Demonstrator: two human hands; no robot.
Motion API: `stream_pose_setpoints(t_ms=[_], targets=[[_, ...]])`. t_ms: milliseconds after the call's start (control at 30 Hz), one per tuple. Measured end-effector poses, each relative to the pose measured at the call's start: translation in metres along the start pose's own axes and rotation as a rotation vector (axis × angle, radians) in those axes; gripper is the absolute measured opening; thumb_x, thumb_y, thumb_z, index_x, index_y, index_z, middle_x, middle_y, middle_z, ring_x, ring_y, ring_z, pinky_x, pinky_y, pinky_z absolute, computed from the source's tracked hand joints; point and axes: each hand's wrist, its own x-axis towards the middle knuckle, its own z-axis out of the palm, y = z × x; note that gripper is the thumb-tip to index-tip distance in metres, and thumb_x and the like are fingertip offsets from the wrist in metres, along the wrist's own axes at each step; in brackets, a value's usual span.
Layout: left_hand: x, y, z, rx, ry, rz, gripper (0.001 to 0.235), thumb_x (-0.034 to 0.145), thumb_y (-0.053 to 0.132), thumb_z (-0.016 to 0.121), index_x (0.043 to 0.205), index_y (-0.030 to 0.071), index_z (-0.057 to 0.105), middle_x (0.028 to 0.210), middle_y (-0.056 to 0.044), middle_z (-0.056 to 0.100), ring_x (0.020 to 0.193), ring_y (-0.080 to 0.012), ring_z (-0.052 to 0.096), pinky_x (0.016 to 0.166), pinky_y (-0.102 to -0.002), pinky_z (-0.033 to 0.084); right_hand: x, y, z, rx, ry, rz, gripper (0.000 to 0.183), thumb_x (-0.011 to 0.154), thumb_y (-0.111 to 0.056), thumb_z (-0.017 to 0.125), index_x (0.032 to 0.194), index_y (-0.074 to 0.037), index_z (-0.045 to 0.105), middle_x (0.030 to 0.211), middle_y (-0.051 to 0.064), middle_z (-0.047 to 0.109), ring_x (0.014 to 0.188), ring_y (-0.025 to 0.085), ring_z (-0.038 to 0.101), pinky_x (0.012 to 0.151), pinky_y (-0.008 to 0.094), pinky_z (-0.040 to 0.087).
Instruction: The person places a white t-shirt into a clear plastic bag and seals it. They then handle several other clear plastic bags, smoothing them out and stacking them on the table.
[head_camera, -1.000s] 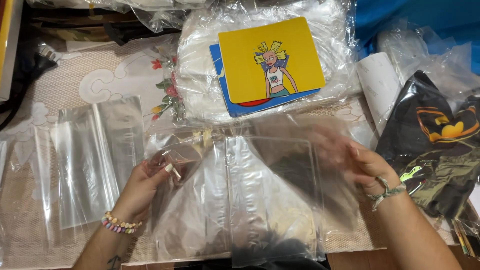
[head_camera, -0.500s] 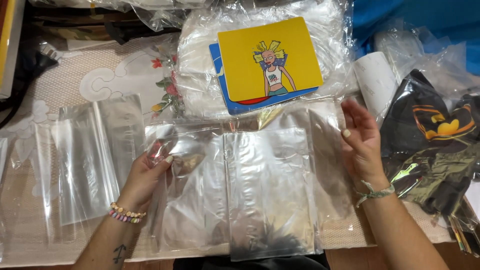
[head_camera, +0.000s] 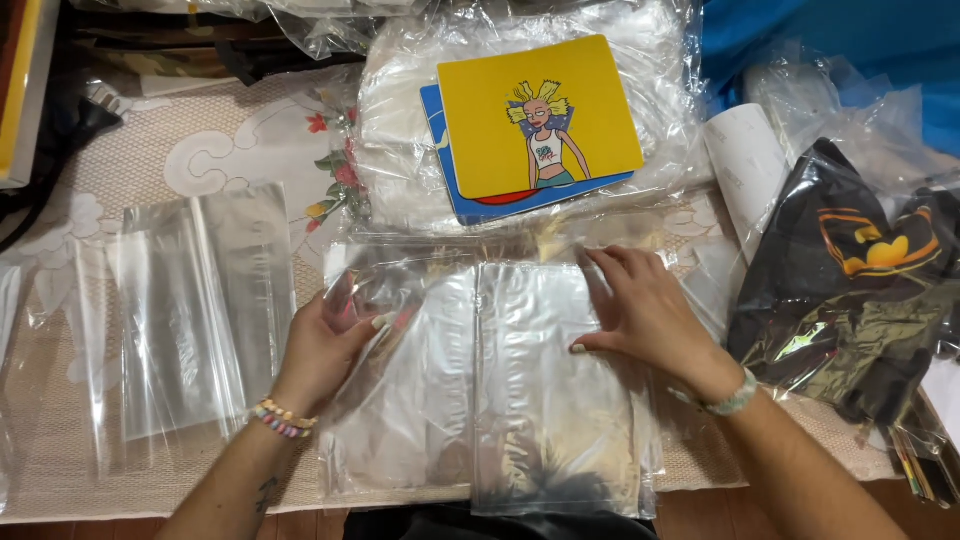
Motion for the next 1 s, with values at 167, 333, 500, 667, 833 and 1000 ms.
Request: stream_pose_setpoints(t_ms=[167,333,500,667,833,1000], targets=[[0.012,-0.039,-0.001,0.366,0.102,0.222,0.043,0.078,0.028,0.086,0.110,0.006,0.067,0.114,-0.017,0.060,0.113,-0.0378,0.061,0.097,-0.045,0.049,0.027,0.008,-0.002,-0.325,-0.405,0.144,0.085,0.057,-0.062,0.090,0.128,-0.021,0.065,0.105,0.005,0.075,0.100,0.031,0.071,0.083,0.042,0.054],[-0.006,-0.011,0.001,0.131,-0.020,-0.045,0.058,0.082,0.019,0.076,0.133,0.004,0.053,0.144,-0.020,0.027,0.137,-0.0395,0.025,0.116,-0.052,0.023,0.034,0.027,-0.005,-0.168,-0.415,0.178,0.043,0.078,-0.037,0.078,0.116,-0.018,0.072,0.100,0.008,0.077,0.102,0.035,0.072,0.087,0.047,0.055],[-0.008,0.021,0.006,-0.172,-0.073,-0.285,0.056,0.087,0.009,0.070,0.136,0.006,0.043,0.125,-0.009,0.041,0.111,-0.0236,0.048,0.095,-0.037,0.045,0.043,0.043,-0.005,-0.314,-0.201,0.174,0.049,0.076,-0.023,0.079,0.124,-0.024,0.068,0.109,0.004,0.074,0.109,0.031,0.069,0.091,0.043,0.056],[-0.011,0.033,0.012,-0.184,-0.142,-0.401,0.062,0.084,0.009,0.072,0.137,0.001,0.040,0.117,-0.011,0.045,0.107,-0.0227,0.055,0.098,-0.044,0.051,0.045,0.013,-0.025,-0.064,-0.073,0.142,0.060,0.078,-0.037,0.082,0.131,-0.016,0.063,0.124,0.015,0.063,0.120,0.040,0.059,0.098,0.052,0.048],[0.011,-0.013,0.013,0.198,-0.188,-0.182,0.062,0.081,0.019,0.075,0.135,-0.001,0.051,0.135,-0.020,0.044,0.127,-0.0383,0.044,0.105,-0.053,0.039,0.045,0.000,-0.021,0.017,-0.045,0.193,0.074,0.078,-0.037,0.082,0.140,-0.005,0.057,0.138,0.024,0.054,0.132,0.047,0.049,0.104,0.056,0.045],[-0.001,0.014,0.024,0.208,-0.155,-0.077,0.065,0.084,0.011,0.068,0.143,-0.001,0.042,0.135,-0.025,0.052,0.130,-0.0418,0.052,0.104,-0.051,0.047,0.046,0.001,-0.013,0.016,-0.006,0.217,0.083,0.078,-0.041,0.083,0.142,0.003,0.055,0.141,0.029,0.049,0.138,0.049,0.042,0.108,0.056,0.040]])
